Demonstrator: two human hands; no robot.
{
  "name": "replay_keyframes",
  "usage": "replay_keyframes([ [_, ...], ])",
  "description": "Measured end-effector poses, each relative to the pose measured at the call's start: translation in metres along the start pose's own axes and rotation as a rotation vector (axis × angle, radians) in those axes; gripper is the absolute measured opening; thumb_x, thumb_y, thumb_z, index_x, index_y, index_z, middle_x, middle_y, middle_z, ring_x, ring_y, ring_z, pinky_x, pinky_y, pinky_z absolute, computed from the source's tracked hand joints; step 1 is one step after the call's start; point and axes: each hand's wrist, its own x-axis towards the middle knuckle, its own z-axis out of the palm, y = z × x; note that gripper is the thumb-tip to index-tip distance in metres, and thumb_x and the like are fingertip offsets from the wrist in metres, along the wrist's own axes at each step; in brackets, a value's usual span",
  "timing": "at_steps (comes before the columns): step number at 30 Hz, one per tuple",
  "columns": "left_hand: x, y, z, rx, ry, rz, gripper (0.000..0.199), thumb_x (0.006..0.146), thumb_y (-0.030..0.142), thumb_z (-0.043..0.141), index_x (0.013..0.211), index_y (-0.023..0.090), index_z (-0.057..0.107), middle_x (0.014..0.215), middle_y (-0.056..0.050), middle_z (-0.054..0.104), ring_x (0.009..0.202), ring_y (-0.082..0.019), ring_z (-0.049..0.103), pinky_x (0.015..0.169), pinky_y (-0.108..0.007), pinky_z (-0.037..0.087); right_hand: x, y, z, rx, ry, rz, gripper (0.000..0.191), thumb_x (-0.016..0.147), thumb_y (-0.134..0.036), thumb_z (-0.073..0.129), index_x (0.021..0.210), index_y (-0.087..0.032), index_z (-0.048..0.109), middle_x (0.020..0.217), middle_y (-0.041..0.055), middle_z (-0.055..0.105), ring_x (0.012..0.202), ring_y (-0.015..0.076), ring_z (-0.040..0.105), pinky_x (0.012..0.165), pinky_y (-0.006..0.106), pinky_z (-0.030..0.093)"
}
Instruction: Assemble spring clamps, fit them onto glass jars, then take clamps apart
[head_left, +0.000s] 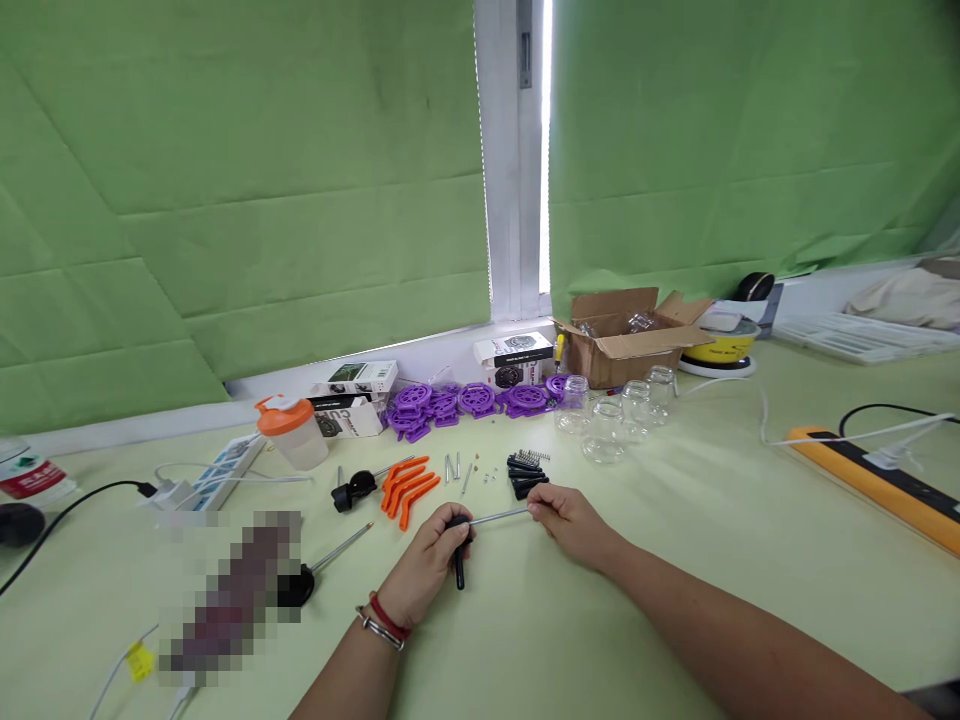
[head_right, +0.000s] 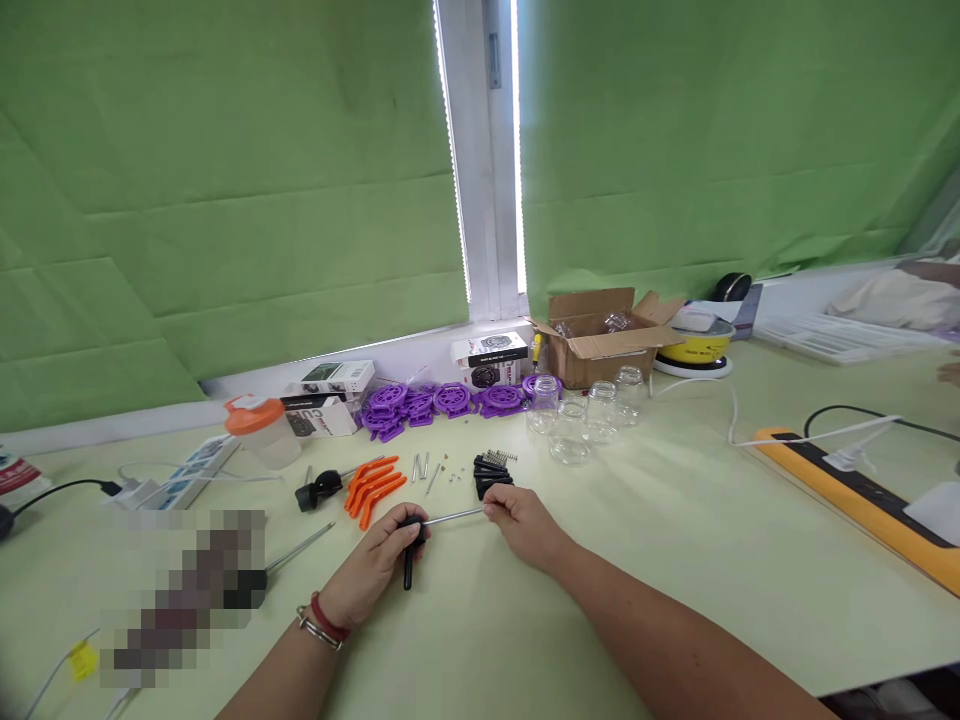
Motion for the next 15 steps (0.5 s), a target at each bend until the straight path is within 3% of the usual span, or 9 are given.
replay_keyframes([
  [5, -0.0005, -0.0011, -0.0012, 0.017, -0.01, 0.013, 0.022, 0.081, 0.036, 0.046, 0.093, 0.018, 0.05, 0.079, 0.0, 0.051, 0.071, -0.012, 0.048, 0.065, -0.024, 0.038, 0.0009, -0.0007, -0.0011, -0.116, -0.018, -0.092, 0.027, 0.082, -0.032, 0.041, 0.058, -0.02, 0.041, 0.059, -0.0027, 0.038, 0.06, 0.0128, 0.036, 0.059, 0.024, 0.03],
  [15, -0.0023, 0.0005, 0.0, 0.07, -0.036, 0.024, 0.019, 0.082, 0.033, 0.045, 0.094, 0.019, 0.05, 0.076, 0.001, 0.049, 0.071, -0.012, 0.045, 0.066, -0.024, 0.036, 0.0011, 0.0014, -0.0022, 0.014, -0.111, -0.016, 0.034, 0.086, -0.034, 0.038, 0.056, -0.018, 0.042, 0.06, -0.0001, 0.05, 0.06, 0.0126, 0.041, 0.061, 0.026, 0.032],
])
